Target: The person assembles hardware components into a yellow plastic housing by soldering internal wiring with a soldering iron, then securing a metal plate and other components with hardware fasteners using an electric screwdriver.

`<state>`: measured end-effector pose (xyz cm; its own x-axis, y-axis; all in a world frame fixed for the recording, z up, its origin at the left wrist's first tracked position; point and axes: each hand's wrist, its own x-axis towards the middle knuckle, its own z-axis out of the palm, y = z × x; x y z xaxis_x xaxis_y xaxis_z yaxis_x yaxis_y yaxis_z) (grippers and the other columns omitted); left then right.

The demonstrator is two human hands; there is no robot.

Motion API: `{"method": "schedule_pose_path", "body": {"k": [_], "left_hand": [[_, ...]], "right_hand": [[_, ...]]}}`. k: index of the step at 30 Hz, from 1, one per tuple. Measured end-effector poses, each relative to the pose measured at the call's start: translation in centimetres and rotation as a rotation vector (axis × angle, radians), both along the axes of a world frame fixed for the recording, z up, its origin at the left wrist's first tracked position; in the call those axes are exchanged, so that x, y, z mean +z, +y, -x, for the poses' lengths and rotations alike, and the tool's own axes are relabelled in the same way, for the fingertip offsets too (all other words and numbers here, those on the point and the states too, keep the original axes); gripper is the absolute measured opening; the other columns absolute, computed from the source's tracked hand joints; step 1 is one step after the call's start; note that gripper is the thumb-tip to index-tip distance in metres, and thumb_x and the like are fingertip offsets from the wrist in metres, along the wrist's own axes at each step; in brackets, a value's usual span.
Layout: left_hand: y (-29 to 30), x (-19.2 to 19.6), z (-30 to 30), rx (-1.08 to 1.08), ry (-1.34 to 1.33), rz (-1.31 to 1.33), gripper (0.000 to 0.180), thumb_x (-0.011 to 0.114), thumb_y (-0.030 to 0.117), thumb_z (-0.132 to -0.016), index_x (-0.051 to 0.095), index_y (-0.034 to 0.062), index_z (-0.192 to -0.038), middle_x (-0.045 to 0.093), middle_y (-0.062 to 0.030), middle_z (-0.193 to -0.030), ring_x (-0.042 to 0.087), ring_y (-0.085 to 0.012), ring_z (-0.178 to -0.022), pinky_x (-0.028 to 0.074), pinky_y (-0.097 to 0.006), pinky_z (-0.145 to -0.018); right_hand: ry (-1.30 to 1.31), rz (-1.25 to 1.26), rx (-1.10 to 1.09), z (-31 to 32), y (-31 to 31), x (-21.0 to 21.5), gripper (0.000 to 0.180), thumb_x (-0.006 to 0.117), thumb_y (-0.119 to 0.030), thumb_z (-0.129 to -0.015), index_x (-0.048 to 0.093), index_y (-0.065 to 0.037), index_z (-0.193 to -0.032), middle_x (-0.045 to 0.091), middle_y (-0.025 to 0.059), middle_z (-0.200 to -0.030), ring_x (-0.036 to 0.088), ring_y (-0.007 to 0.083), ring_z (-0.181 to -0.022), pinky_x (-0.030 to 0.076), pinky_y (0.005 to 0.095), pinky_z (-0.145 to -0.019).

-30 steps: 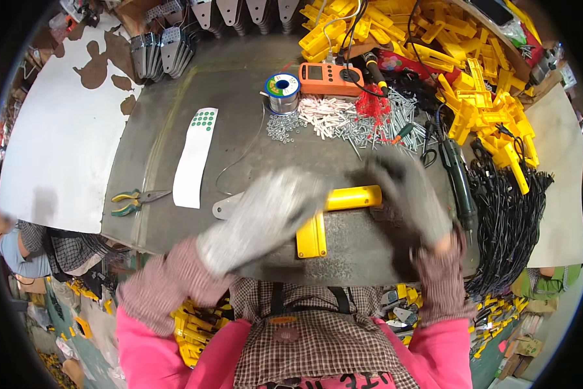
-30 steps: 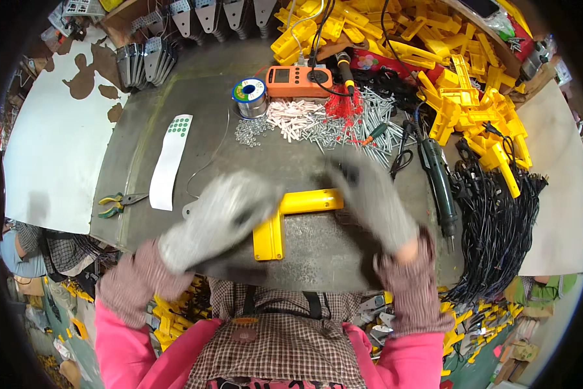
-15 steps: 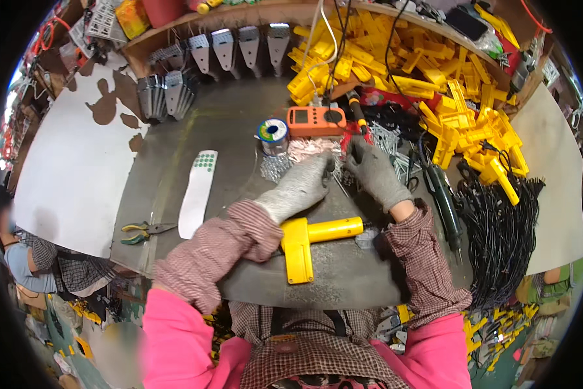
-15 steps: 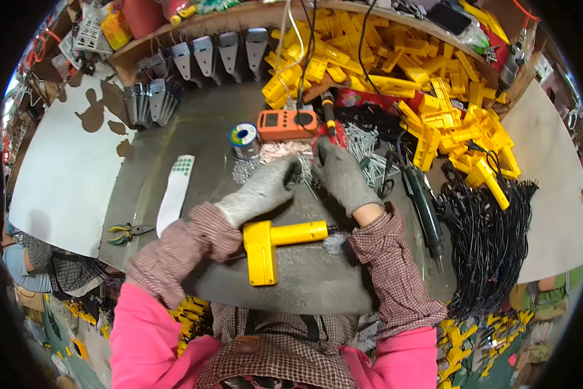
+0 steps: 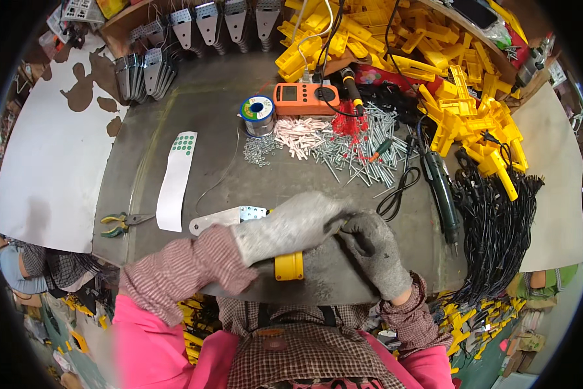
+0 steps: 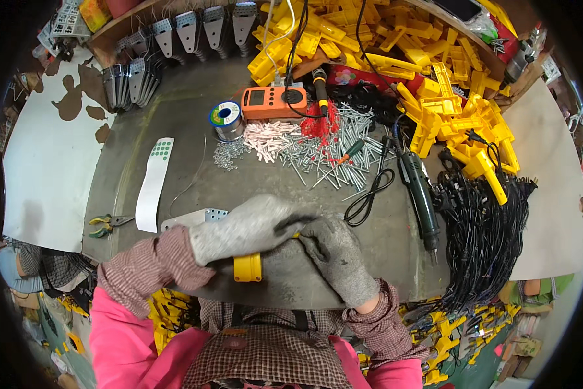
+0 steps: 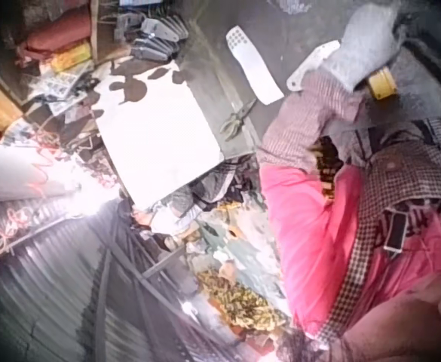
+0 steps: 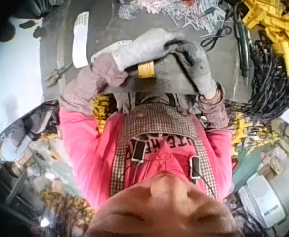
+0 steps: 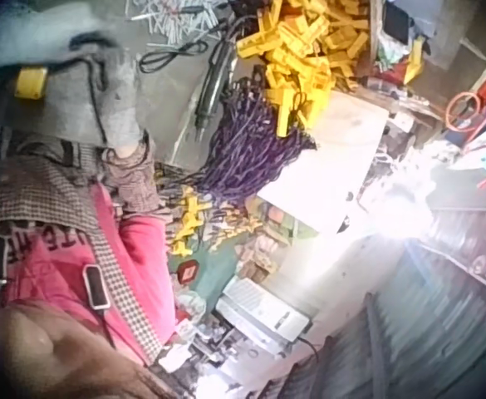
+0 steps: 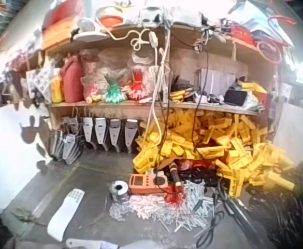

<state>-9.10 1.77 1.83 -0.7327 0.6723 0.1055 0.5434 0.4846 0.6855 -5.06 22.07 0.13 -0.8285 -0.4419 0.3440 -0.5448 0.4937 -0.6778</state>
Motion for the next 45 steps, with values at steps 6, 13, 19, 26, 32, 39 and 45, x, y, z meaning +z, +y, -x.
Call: {"method": "schedule_pose_path", "body": {"k": [6,13,19,26,32,39,45], "left_hand": [[-0.2,0.6,-2.1,0.104,-0.008,0.114,0.045,0.059,0.016,-0.090,0.055,0.0115,-0.134,0.069,-0.0221,-0.089,0.067,-0.0397,-0.084,0.054,-0.047,-0.076],[2.8,-2.1,7.9,0.098,0.390,0.118,0.016,0.063,0.014,-0.086,0.065,0.0038,-0.098,0.063,-0.0184,-0.094,0.063,-0.0371,-0.090,0.052,-0.047,-0.078],[4.5,-2.2,9.0,0.104,0.131,0.376,0.019,0.066,0.013,-0.080,0.063,-0.0015,-0.092,0.062,-0.0213,-0.092,0.064,-0.0376,-0.088,0.053,-0.047,-0.077],[-0.4,0.8,7.0,0.207,0.018,0.145,0.013,0.063,0.010,-0.077,0.059,0.0014,-0.086,0.063,-0.0150,-0.077,0.063,-0.0311,-0.072,0.051,-0.042,-0.068],[-9.2,1.9,1.2,0.058,-0.178,0.077,0.019,0.062,0.016,-0.091,0.067,0.0000,-0.102,0.067,-0.0168,-0.101,0.065,-0.0301,-0.095,0.051,-0.041,-0.083],[-8.7,0.8,-0.5,0.036,0.049,0.039,0.019,0.062,0.012,-0.091,0.065,0.0032,-0.108,0.063,-0.0154,-0.097,0.062,-0.0338,-0.094,0.050,-0.040,-0.082],[-8.8,1.0,-0.8,0.031,-0.027,0.036,0.025,0.059,0.013,-0.093,0.066,0.0038,-0.116,0.065,-0.0147,-0.100,0.063,-0.0309,-0.097,0.050,-0.039,-0.086]], "right_hand": [[0.057,-0.094,0.074,0.0,1.0,-0.7,0.022,0.071,-0.004,-0.078,0.067,-0.007,-0.100,0.061,0.0130,-0.103,0.058,0.0339,-0.098,0.048,0.0426,-0.085],[0.138,-0.063,0.025,0.2,0.1,-0.7,0.023,0.071,-0.005,-0.078,0.064,-0.009,-0.099,0.060,0.0090,-0.113,0.053,0.0324,-0.106,0.045,0.0436,-0.090],[0.067,-0.096,0.008,0.2,0.0,-2.3,0.032,0.070,-0.006,-0.079,0.059,-0.012,-0.109,0.057,0.0120,-0.113,0.051,0.0365,-0.104,0.041,0.0473,-0.092],[0.084,-0.100,0.051,0.4,0.4,-1.8,0.049,0.074,-0.002,-0.076,0.055,-0.007,-0.120,0.060,0.0141,-0.114,0.056,0.0360,-0.104,0.044,0.0452,-0.091],[0.063,-0.077,0.051,0.3,0.4,-0.9,0.044,0.073,0.001,-0.076,0.059,-0.005,-0.117,0.061,0.0140,-0.112,0.056,0.0351,-0.102,0.045,0.0443,-0.092],[0.086,-0.138,0.027,0.3,0.2,-0.8,0.044,0.072,-0.004,-0.077,0.059,-0.007,-0.119,0.060,0.0123,-0.110,0.056,0.0339,-0.104,0.045,0.0442,-0.091],[0.086,-0.159,0.024,0.1,0.5,-0.2,0.040,0.074,-0.007,-0.078,0.061,-0.007,-0.117,0.059,0.0124,-0.113,0.056,0.0346,-0.103,0.047,0.0431,-0.092]]}}
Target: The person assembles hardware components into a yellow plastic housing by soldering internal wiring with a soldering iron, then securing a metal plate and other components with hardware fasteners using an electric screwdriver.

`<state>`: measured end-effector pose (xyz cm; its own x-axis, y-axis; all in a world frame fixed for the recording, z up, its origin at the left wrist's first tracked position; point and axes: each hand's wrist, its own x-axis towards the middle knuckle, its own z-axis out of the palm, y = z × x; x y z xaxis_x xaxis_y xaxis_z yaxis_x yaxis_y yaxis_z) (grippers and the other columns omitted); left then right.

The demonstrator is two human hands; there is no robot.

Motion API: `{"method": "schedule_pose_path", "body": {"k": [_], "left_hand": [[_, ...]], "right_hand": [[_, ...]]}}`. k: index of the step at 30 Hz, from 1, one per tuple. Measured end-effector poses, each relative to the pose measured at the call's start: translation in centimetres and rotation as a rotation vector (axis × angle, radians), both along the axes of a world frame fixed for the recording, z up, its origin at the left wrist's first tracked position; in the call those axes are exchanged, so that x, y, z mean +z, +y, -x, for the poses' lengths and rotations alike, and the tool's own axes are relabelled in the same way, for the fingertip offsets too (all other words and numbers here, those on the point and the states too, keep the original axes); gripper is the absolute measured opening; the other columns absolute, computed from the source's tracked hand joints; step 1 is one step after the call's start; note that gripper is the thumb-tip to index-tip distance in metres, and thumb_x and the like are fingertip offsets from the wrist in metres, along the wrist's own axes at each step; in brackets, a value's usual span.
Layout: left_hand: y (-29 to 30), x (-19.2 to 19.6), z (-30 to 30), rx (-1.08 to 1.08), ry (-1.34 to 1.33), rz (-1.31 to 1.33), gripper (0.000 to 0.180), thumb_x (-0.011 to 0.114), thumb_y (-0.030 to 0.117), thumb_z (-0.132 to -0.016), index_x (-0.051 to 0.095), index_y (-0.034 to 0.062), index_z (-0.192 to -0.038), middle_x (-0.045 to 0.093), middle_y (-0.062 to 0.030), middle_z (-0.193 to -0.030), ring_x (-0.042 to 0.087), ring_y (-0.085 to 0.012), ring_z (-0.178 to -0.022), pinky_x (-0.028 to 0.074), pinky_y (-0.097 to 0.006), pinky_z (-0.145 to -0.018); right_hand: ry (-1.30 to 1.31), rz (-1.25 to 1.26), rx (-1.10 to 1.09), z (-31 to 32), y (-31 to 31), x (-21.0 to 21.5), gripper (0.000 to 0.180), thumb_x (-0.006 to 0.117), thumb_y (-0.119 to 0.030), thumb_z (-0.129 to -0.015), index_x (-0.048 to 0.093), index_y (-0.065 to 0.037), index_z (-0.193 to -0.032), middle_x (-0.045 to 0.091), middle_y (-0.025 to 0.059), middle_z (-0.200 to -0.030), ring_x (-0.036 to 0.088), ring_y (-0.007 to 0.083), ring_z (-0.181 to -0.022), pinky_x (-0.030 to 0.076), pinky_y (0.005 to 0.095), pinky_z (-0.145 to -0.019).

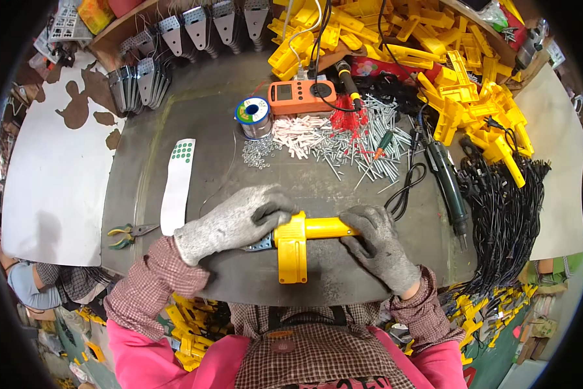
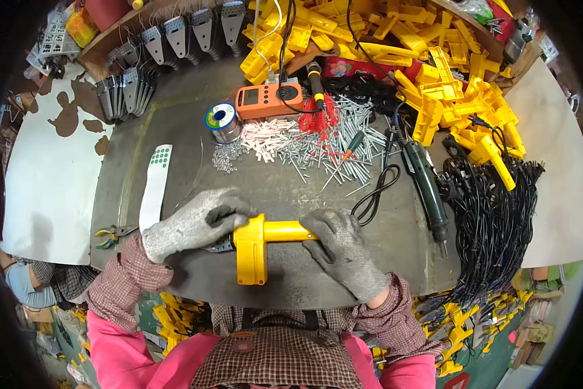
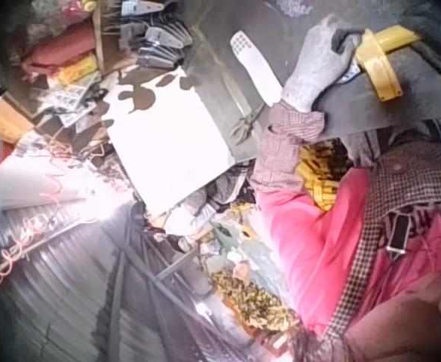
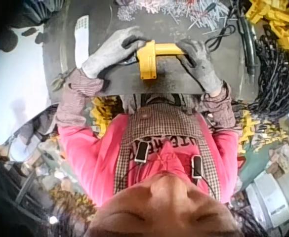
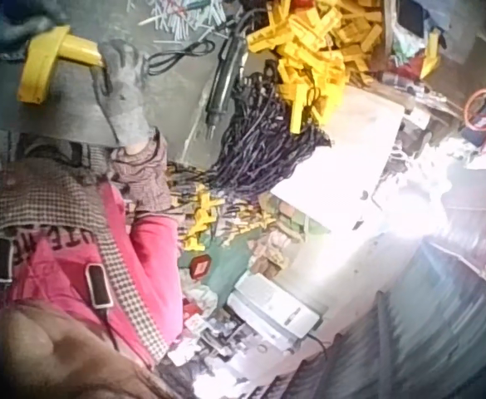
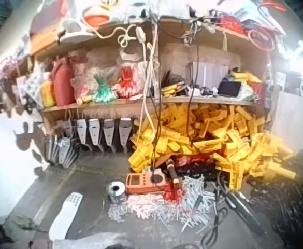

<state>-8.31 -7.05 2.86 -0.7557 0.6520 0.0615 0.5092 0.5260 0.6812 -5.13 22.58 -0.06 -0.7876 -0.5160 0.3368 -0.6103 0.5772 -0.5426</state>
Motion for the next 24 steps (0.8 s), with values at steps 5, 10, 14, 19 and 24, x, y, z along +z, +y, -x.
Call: {"method": "schedule_pose_path", "body": {"k": [5,10,14,19,24], "left_hand": [[-0.3,1.8,-1.4,0.010,0.000,0.170,0.034,0.062,0.019,-0.091,0.064,0.0031,-0.120,0.064,-0.0156,-0.111,0.061,-0.0344,-0.102,0.050,-0.043,-0.088],[6.8,0.0,5.8,-0.094,0.533,0.355,0.021,0.061,0.011,-0.082,0.066,0.0064,-0.102,0.061,-0.0129,-0.106,0.061,-0.0306,-0.100,0.052,-0.041,-0.084],[9.2,-3.1,9.7,-0.124,0.904,0.525,0.018,0.058,0.012,-0.082,0.065,0.0041,-0.097,0.063,-0.0112,-0.102,0.062,-0.0248,-0.098,0.052,-0.037,-0.081],[8.3,1.2,7.0,-0.204,0.793,0.654,0.018,0.058,0.016,-0.086,0.063,0.0038,-0.098,0.065,-0.0111,-0.081,0.067,-0.0253,-0.080,0.052,-0.038,-0.076],[6.8,-0.6,6.3,-0.247,0.323,0.493,0.020,0.063,0.015,-0.086,0.064,0.0045,-0.102,0.064,-0.0112,-0.078,0.066,-0.0309,-0.080,0.053,-0.041,-0.081]], "right_hand": [[-0.057,-0.141,-0.146,3.7,3.9,4.7,0.027,0.065,-0.004,-0.082,0.067,-0.006,-0.109,0.059,0.0134,-0.114,0.057,0.0294,-0.107,0.046,0.0388,-0.095],[0.194,-1.145,-0.079,9.5,3.1,1.8,0.014,0.055,-0.008,-0.085,0.064,-0.006,-0.095,0.064,0.0098,-0.097,0.065,0.0248,-0.095,0.052,0.0372,-0.079],[0.360,-0.533,0.102,8.7,4.4,3.4,0.015,0.057,-0.008,-0.084,0.064,-0.002,-0.096,0.065,0.0142,-0.091,0.067,0.0289,-0.083,0.054,0.0408,-0.075],[-0.196,0.224,-0.097,-1.5,7.1,-0.5,0.017,0.066,-0.003,-0.085,0.063,-0.005,-0.101,0.059,0.0120,-0.065,0.062,0.0188,-0.060,0.049,0.0297,-0.057],[-0.171,0.093,0.059,-3.3,2.8,0.3,0.026,0.066,-0.003,-0.081,0.062,-0.007,-0.106,0.063,0.0126,-0.089,0.063,0.0321,-0.081,0.052,0.0404,-0.073]]}}
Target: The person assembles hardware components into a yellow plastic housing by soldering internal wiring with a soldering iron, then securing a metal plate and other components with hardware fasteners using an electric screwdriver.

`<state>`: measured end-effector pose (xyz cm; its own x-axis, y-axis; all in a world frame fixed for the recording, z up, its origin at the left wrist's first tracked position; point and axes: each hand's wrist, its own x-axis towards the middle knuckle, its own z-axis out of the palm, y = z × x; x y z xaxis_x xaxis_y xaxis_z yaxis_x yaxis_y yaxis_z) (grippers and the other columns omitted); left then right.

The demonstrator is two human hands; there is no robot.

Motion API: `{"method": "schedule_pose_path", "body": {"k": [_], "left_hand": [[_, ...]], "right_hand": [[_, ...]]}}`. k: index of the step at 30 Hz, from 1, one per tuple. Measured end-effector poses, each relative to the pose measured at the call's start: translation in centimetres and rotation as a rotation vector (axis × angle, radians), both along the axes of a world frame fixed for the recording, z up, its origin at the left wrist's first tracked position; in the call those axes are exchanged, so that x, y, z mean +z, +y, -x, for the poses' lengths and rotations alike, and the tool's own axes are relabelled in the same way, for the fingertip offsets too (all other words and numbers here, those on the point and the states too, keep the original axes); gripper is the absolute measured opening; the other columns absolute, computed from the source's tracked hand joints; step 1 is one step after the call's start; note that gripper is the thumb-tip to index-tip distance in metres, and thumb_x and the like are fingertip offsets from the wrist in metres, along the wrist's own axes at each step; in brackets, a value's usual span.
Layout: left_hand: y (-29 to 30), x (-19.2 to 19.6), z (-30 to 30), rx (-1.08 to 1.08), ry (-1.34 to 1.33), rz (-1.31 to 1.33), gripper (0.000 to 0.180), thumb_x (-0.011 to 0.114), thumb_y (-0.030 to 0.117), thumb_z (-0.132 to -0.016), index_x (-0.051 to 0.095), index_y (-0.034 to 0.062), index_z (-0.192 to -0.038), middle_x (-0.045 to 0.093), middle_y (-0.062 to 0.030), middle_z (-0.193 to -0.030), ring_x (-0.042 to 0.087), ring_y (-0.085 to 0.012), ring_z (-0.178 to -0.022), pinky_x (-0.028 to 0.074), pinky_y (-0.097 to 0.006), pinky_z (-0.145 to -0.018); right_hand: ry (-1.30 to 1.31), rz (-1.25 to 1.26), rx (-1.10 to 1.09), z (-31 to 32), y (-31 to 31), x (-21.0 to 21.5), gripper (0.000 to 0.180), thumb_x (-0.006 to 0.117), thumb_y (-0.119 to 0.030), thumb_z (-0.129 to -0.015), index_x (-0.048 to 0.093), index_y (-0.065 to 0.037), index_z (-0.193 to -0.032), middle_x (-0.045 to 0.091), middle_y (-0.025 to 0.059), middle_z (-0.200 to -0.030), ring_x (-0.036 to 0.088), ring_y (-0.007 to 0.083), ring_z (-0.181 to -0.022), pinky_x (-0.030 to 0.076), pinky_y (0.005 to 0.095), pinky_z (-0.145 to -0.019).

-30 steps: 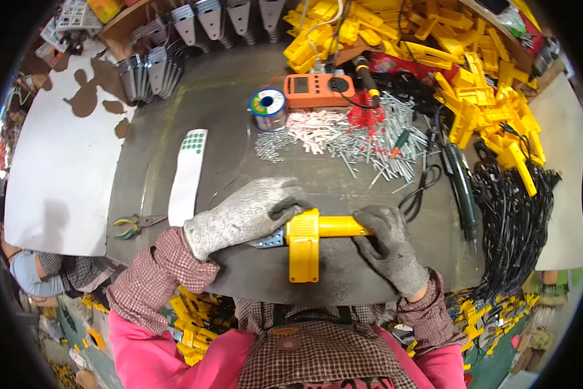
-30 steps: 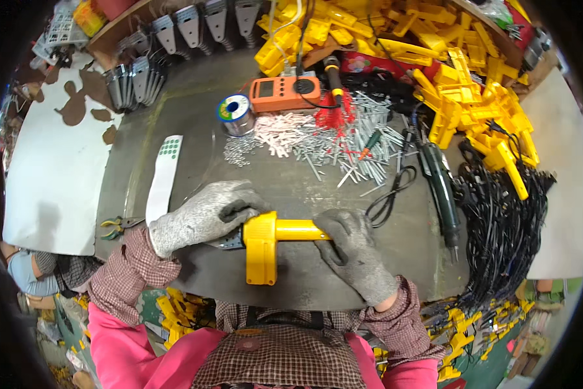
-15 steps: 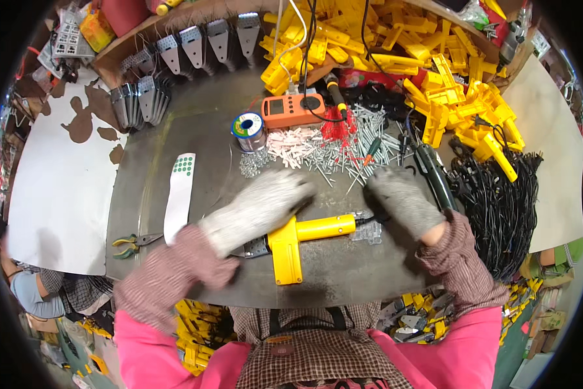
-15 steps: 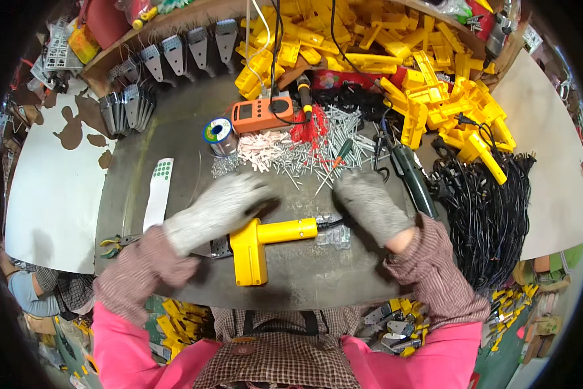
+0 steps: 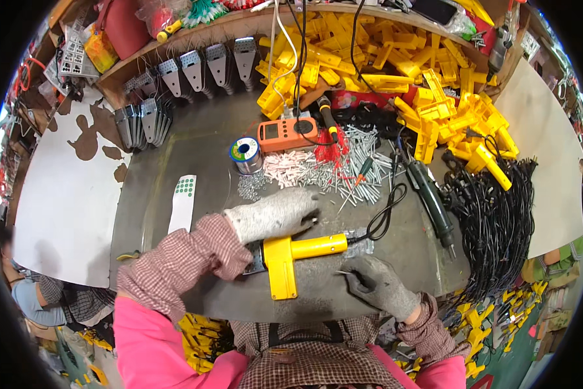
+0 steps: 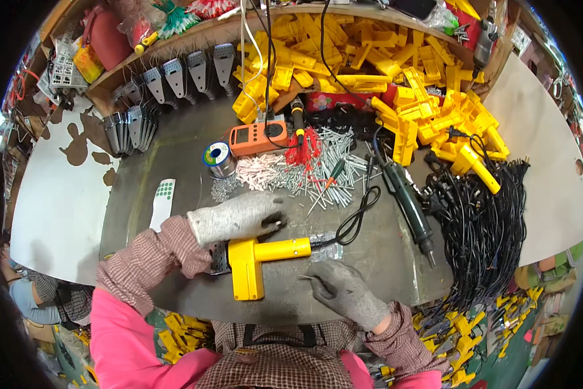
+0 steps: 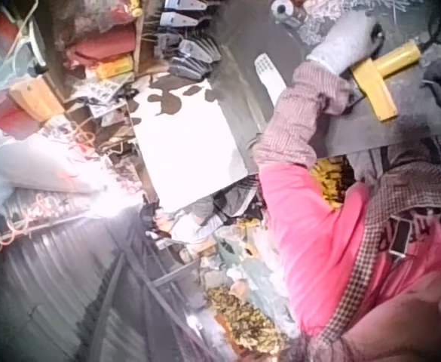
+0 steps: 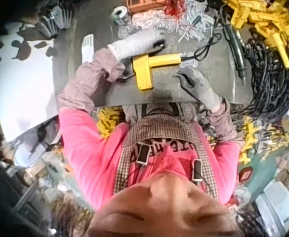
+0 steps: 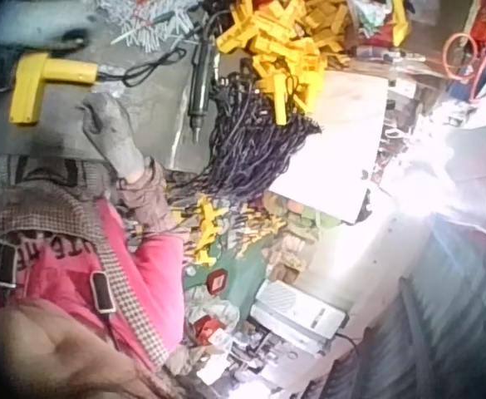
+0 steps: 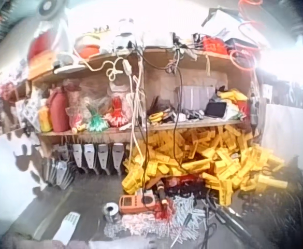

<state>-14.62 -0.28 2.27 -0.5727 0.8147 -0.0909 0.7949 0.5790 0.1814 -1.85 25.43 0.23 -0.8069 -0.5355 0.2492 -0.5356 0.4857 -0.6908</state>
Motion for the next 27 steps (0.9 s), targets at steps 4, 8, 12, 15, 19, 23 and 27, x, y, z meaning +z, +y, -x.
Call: {"method": "schedule_pose_path", "body": {"k": [4,8,12,15,19,23,27], "left_hand": [[-0.3,1.5,-0.8,0.372,-0.654,-0.333,0.023,0.061,0.007,-0.092,0.062,0.0026,-0.114,0.062,-0.0112,-0.107,0.063,-0.0187,-0.093,0.051,-0.033,-0.083],[-1.7,0.5,-2.5,0.400,-0.721,-0.565,0.035,0.058,0.001,-0.090,0.058,-0.0014,-0.125,0.066,-0.0116,-0.113,0.063,-0.0173,-0.104,0.050,-0.033,-0.091],[-2.6,1.5,-3.3,0.321,-0.687,-0.584,0.038,0.057,-0.001,-0.090,0.055,-0.0025,-0.128,0.066,-0.0126,-0.114,0.062,-0.0189,-0.112,0.047,-0.032,-0.100],[-3.2,0.8,-4.0,0.301,-0.756,-0.671,0.037,0.056,-0.001,-0.090,0.056,-0.0003,-0.127,0.065,-0.0129,-0.118,0.061,-0.0194,-0.114,0.047,-0.033,-0.101],[-2.8,0.6,-5.3,0.121,-0.345,-0.472,0.040,0.058,0.004,-0.087,0.057,0.0047,-0.127,0.061,-0.0174,-0.117,0.060,-0.0342,-0.110,0.049,-0.043,-0.096],[-2.7,-1.8,-6.2,0.170,-0.212,-0.326,0.044,0.056,0.016,-0.088,0.053,0.0088,-0.131,0.055,-0.0200,-0.123,0.054,-0.0397,-0.114,0.044,-0.048,-0.099],[-2.7,-1.5,-6.4,0.233,-0.210,-0.459,0.035,0.053,0.016,-0.090,0.060,0.0073,-0.123,0.056,-0.0226,-0.122,0.053,-0.0406,-0.116,0.043,-0.048,-0.102]], "right_hand": [[0.082,-0.015,-0.003,0.3,-4.2,2.4,0.026,0.067,-0.002,-0.080,0.063,-0.007,-0.105,0.060,0.0129,-0.089,0.062,0.0336,-0.083,0.051,0.0421,-0.074],[0.035,-0.166,-0.038,0.9,-6.2,2.0,0.025,0.066,-0.007,-0.081,0.063,-0.007,-0.106,0.059,0.0141,-0.093,0.062,0.0347,-0.088,0.051,0.0434,-0.076],[-0.010,-0.237,0.040,1.2,-6.7,2.3,0.027,0.067,-0.011,-0.080,0.063,-0.009,-0.107,0.060,0.0131,-0.096,0.063,0.0344,-0.090,0.052,0.0434,-0.078],[-0.016,-0.260,0.053,1.3,-6.7,2.5,0.029,0.068,-0.011,-0.079,0.063,-0.009,-0.107,0.060,0.0115,-0.098,0.063,0.0337,-0.090,0.052,0.0432,-0.078],[0.050,-0.350,0.161,2.2,-6.5,2.9,0.017,0.061,-0.014,-0.086,0.059,-0.007,-0.101,0.056,0.0120,-0.095,0.063,0.0310,-0.088,0.053,0.0425,-0.075],[0.235,-0.402,0.250,3.6,-6.9,2.7,0.020,0.058,-0.016,-0.086,0.060,-0.006,-0.103,0.059,0.0100,-0.099,0.064,0.0274,-0.093,0.054,0.0402,-0.077],[0.276,-0.444,0.318,4.3,-6.5,2.6,0.024,0.056,-0.014,-0.086,0.060,-0.006,-0.107,0.060,0.0095,-0.101,0.065,0.0256,-0.095,0.055,0.0373,-0.077]]}}
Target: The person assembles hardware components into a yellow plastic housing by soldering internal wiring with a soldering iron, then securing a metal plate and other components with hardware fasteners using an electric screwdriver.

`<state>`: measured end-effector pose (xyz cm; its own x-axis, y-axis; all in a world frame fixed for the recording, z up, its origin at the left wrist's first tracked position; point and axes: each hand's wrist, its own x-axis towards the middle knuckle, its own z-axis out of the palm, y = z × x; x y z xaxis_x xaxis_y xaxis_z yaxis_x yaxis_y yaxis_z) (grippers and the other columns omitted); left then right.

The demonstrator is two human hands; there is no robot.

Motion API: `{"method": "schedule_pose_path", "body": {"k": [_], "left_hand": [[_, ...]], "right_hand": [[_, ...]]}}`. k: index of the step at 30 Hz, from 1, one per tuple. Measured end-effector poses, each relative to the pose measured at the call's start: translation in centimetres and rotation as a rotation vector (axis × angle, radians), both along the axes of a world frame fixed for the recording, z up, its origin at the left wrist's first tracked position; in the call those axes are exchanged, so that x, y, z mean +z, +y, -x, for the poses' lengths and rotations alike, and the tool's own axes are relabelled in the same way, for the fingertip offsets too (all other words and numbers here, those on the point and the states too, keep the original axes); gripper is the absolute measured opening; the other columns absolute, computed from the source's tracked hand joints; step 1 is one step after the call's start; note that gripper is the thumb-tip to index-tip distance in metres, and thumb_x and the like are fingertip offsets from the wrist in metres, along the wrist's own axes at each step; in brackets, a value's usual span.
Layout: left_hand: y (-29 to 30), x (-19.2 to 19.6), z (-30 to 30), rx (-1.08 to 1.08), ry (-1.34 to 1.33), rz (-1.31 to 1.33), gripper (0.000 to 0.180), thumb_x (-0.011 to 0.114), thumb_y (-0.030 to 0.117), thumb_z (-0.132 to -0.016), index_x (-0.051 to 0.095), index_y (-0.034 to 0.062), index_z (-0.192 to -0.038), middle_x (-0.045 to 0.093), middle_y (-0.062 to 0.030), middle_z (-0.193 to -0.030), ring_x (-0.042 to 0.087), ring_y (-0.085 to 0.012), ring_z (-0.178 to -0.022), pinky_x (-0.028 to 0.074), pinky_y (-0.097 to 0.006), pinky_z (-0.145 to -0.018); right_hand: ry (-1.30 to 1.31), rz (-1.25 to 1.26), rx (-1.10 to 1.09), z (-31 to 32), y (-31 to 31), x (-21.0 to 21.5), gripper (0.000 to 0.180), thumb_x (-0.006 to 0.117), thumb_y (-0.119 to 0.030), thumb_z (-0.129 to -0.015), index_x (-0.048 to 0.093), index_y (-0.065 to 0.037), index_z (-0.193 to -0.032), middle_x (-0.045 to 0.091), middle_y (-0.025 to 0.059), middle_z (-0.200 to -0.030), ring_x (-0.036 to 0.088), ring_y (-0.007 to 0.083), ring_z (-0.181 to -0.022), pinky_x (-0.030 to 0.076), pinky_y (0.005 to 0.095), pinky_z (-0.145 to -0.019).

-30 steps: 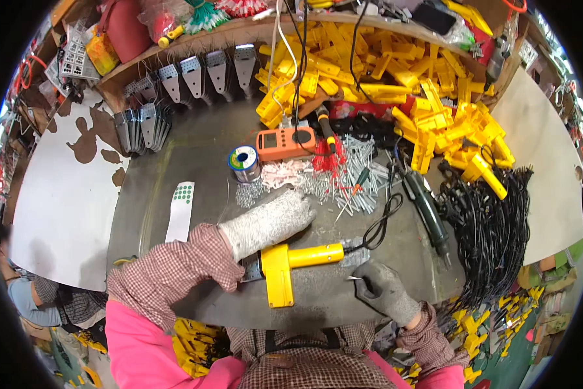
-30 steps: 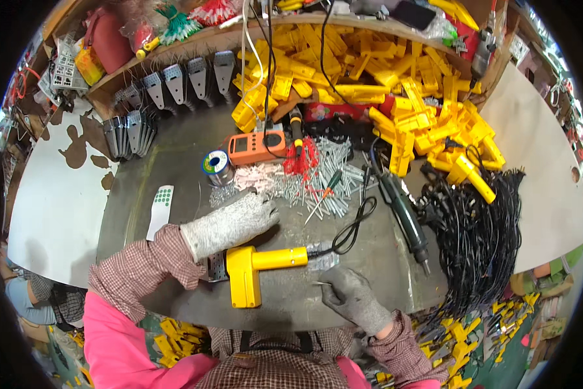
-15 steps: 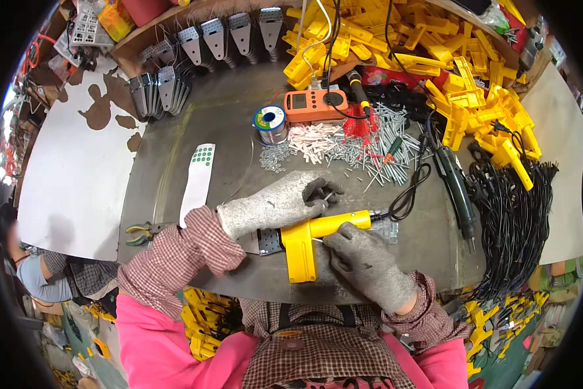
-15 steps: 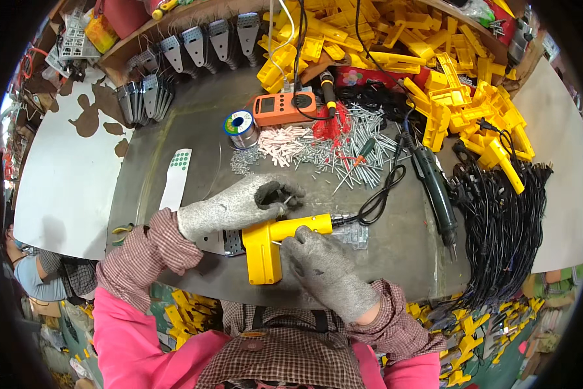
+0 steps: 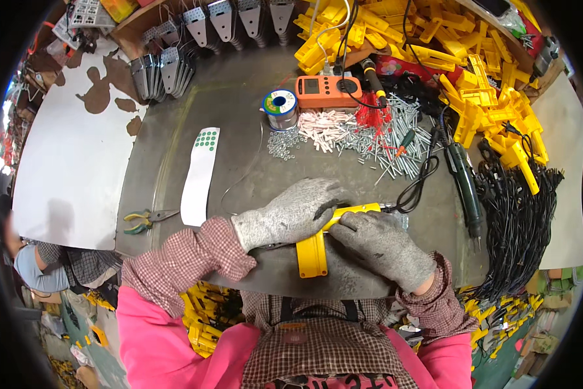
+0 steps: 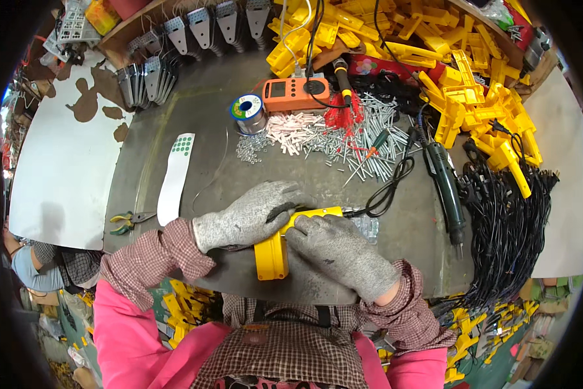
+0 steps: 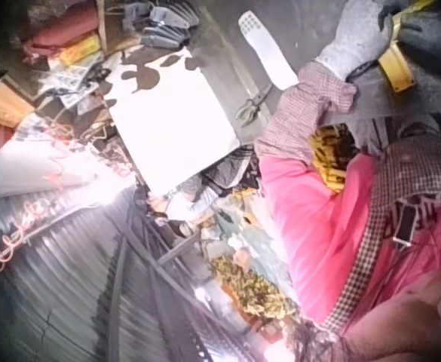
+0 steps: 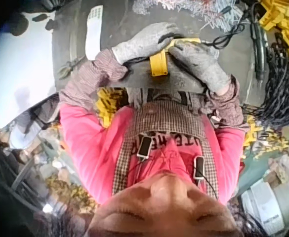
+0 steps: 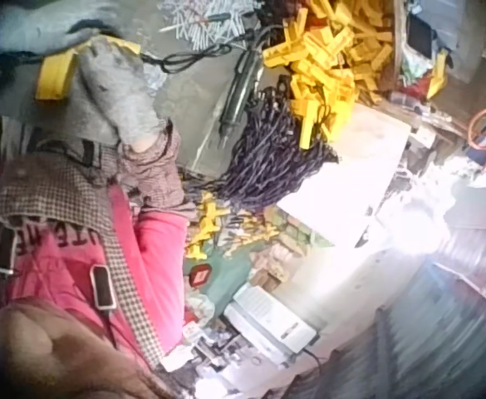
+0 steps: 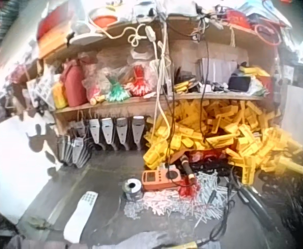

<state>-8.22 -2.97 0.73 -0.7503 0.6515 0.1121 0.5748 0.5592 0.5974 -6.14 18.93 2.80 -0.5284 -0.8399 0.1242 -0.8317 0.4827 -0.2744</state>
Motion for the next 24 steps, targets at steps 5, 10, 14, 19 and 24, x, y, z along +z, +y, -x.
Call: {"method": "schedule_pose_path", "body": {"k": [5,10,14,19,24], "left_hand": [[-1.0,-1.8,0.6,0.026,-0.013,-0.266,0.022,0.053,0.020,-0.093,0.065,0.0036,-0.102,0.062,-0.0206,-0.105,0.059,-0.0403,-0.103,0.047,-0.048,-0.090],[-0.3,-0.3,0.3,0.094,-0.264,-0.211,0.026,0.058,0.023,-0.091,0.063,0.0036,-0.108,0.063,-0.0168,-0.105,0.060,-0.0345,-0.101,0.047,-0.048,-0.088],[-0.1,-0.5,0.6,-0.054,-0.065,-0.044,0.030,0.059,0.027,-0.090,0.067,0.0044,-0.108,0.061,-0.0177,-0.115,0.056,-0.0340,-0.110,0.045,-0.046,-0.093],[0.2,-1.0,0.2,-0.005,0.179,-0.101,0.032,0.060,0.033,-0.090,0.070,0.0022,-0.090,0.061,-0.0171,-0.104,0.059,-0.0357,-0.099,0.047,-0.045,-0.088],[0.0,1.1,-0.3,0.040,0.007,0.073,0.039,0.065,0.039,-0.086,0.068,0.0005,-0.092,0.058,-0.0179,-0.094,0.060,-0.0360,-0.095,0.048,-0.045,-0.083]], "right_hand": [[-0.259,0.402,-0.100,-1.5,-2.3,-0.7,0.025,0.060,-0.001,-0.083,0.056,-0.006,-0.108,0.060,0.0123,-0.097,0.065,0.0292,-0.090,0.054,0.0384,-0.077],[-0.232,0.536,-0.448,-0.7,3.9,-0.7,0.025,0.063,0.001,-0.088,0.057,-0.004,-0.112,0.061,0.0132,-0.094,0.064,0.0309,-0.085,0.051,0.0357,-0.078],[0.227,0.232,-1.007,0.8,13.1,-0.3,0.039,0.064,-0.013,-0.092,0.055,-0.005,-0.129,0.053,0.0179,-0.127,0.052,0.0343,-0.117,0.044,0.0418,-0.096],[0.172,0.149,-0.942,1.4,19.9,-3.3,0.053,0.064,-0.016,-0.093,0.046,-0.004,-0.142,0.054,0.0178,-0.133,0.054,0.0319,-0.120,0.042,0.0378,-0.103],[-0.202,0.841,-1.069,0.8,16.9,0.1,0.053,0.061,-0.029,-0.096,0.045,-0.002,-0.139,0.058,0.0100,-0.117,0.055,0.0160,-0.107,0.043,0.0296,-0.096]]}}
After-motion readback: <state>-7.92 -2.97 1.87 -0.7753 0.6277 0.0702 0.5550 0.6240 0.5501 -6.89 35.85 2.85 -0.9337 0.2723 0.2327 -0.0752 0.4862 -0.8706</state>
